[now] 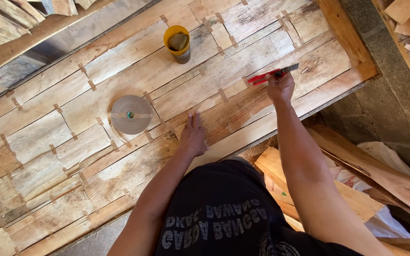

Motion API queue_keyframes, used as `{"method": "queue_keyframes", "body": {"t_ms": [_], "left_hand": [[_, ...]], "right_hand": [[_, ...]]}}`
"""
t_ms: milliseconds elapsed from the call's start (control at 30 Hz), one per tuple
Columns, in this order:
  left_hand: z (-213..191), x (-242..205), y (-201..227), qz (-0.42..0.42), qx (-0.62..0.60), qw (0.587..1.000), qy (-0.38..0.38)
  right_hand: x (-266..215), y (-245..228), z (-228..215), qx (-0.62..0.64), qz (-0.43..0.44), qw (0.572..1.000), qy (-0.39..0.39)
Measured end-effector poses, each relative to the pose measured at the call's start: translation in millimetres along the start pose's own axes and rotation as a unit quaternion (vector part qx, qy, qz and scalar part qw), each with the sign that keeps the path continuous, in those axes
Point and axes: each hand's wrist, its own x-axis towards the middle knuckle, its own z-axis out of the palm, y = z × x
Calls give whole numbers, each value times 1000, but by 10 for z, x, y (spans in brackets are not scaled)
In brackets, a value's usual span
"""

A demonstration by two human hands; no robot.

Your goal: Trimming and cleaning the edges of wooden pieces on a mosaic panel using a utility knife.

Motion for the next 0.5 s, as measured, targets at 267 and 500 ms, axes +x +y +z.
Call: {"method": "queue_keyframes", "body": {"t_ms": [267,500], "left_hand": [[-56,-23,31,-6,13,1000,-9],[-90,-16,29,-12,14,1000,-20]], "right_hand": [[14,183,228,76,27,996,44],[121,254,424,151,-25,986,70]]}}
